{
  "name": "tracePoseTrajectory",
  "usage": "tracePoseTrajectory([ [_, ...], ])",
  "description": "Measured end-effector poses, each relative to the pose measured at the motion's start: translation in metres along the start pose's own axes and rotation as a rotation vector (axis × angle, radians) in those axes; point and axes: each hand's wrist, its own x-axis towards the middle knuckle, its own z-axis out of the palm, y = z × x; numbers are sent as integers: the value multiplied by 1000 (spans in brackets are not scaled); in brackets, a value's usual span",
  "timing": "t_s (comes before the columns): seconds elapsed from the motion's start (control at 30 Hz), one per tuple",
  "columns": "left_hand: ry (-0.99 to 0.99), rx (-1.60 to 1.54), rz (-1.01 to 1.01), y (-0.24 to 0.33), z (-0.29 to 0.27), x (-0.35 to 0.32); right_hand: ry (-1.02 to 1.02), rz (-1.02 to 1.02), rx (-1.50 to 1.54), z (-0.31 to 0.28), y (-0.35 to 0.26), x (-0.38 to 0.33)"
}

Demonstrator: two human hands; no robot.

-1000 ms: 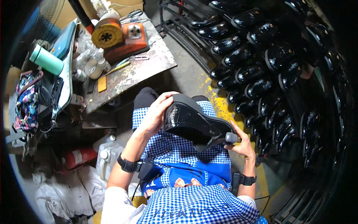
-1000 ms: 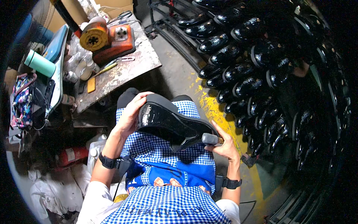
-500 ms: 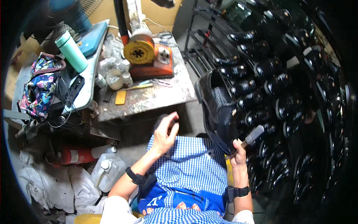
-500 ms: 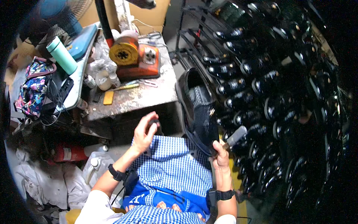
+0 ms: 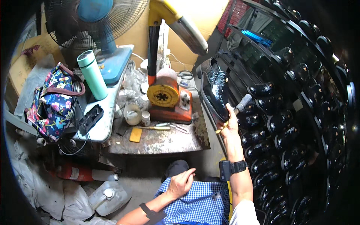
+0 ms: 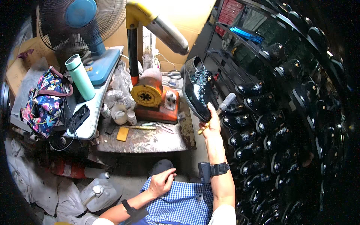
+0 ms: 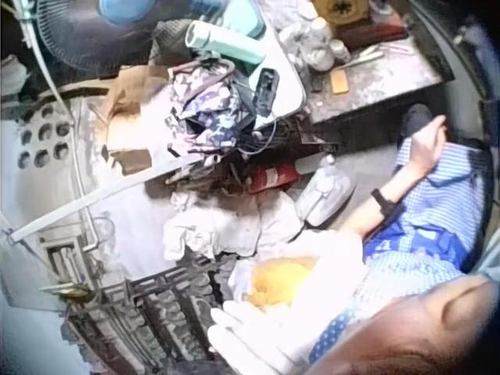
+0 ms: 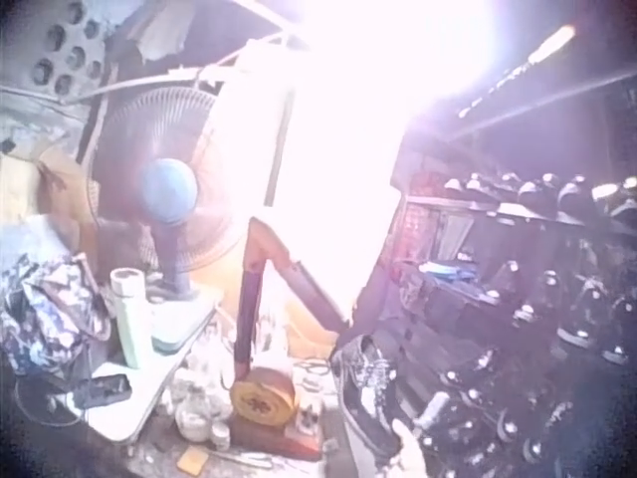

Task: Polishing and inspecting black dress shoes on a rack in a factory setting.

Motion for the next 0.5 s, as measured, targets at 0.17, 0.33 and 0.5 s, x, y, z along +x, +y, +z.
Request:
tracePoseTrajectory([
  [0.17, 31, 14, 4, -3, -1, 3, -56, 7, -8, 31, -6, 30],
  [0.33, 25, -5, -20, -5, -2, 2, -87, 27, -3, 52, -8, 44],
  [0.5, 24, -4, -34, -6, -1, 0, -107, 31, 14, 62, -11, 51],
])
